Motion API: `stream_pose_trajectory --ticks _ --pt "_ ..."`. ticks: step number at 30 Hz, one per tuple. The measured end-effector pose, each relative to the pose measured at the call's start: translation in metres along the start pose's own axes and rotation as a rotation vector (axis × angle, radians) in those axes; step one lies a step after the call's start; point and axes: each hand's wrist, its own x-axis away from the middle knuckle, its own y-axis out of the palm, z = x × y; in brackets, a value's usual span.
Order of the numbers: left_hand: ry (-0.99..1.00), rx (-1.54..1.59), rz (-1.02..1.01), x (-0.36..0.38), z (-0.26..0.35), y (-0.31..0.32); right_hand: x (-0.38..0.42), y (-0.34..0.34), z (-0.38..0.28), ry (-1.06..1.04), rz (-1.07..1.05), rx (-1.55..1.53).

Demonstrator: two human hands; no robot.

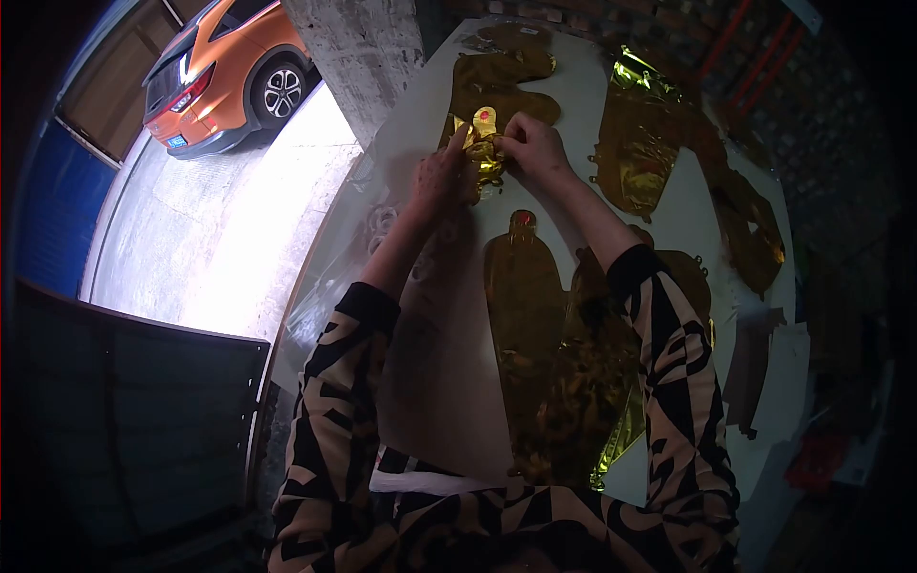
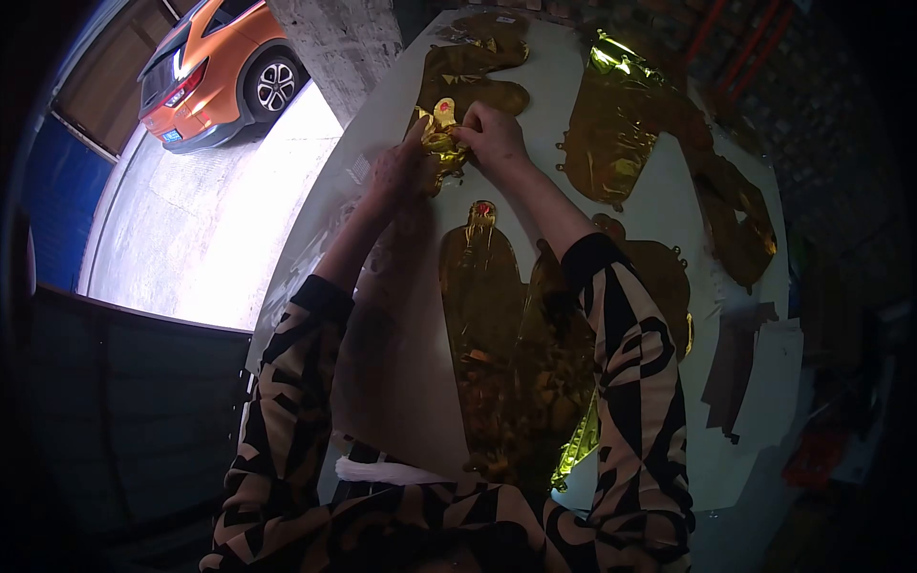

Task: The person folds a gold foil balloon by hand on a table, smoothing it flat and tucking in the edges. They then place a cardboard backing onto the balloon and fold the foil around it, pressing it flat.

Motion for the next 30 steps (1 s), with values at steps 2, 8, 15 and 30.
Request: stream_pose_trajectory --ticks 2,8,15,30 --pt "0.042 -0.036 -0.001 0.002 -0.002 0.002 -0.005 -0.003 -0.002 0.025 0.036 -0.040" --pt "0.104 -0.111 -0.041 -0.007 -0.024 0.016 -0.022 -0.019 0.001 -0.013 0.209 -0.107" --pt "0.097 -0.137 -0.296 -0.011 -0.012 -0.017 -0.049 -0.057 0.003 0.008 0.264 -0.081" --pt "-0.019 -0.339 -0.305 -0.105 0.019 0.034 -0.045 -0.073 -0.004 0.080 0.159 -0.063"
